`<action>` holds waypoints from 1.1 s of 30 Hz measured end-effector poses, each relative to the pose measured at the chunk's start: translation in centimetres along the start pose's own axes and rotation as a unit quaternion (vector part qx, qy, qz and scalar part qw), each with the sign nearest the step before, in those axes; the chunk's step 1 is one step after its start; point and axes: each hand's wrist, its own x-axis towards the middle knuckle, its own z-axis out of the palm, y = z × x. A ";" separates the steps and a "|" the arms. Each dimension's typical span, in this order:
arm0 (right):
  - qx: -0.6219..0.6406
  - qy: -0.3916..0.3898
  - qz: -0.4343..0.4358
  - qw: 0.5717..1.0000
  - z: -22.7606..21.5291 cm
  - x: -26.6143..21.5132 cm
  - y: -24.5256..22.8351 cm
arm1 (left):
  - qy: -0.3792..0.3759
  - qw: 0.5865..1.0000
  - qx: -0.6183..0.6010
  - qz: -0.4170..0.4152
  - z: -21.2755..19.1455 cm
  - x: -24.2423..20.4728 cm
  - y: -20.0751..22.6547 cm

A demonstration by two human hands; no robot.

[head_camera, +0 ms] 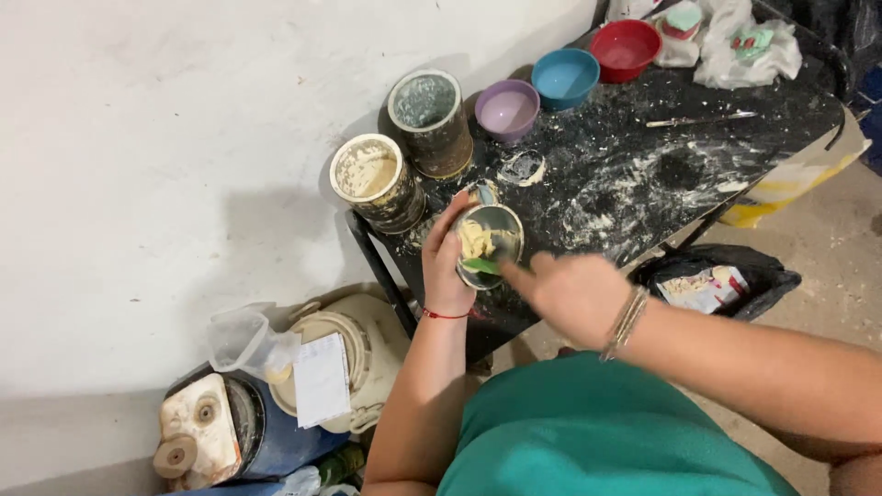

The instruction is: The person uses a small spatula to apply a yellowish paste onto a dental mold placed on a black table. They then move to a nearby blue cabinet to place the mold among others. Finally, they return to the table to mix a substance in a small container and handle a dental tool.

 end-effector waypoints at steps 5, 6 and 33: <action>-0.023 0.022 0.040 0.999 2.4 0.9 0.1 | 0.018 1.000 -0.002 -0.021 1.6 0.0 0.8; -0.025 0.014 0.009 1.000 3.3 0.6 -0.7 | 0.037 0.999 -0.014 0.000 1.9 0.3 1.5; -0.032 0.097 0.076 0.992 2.1 2.2 3.4 | 0.047 0.998 0.023 0.020 0.5 1.3 -0.4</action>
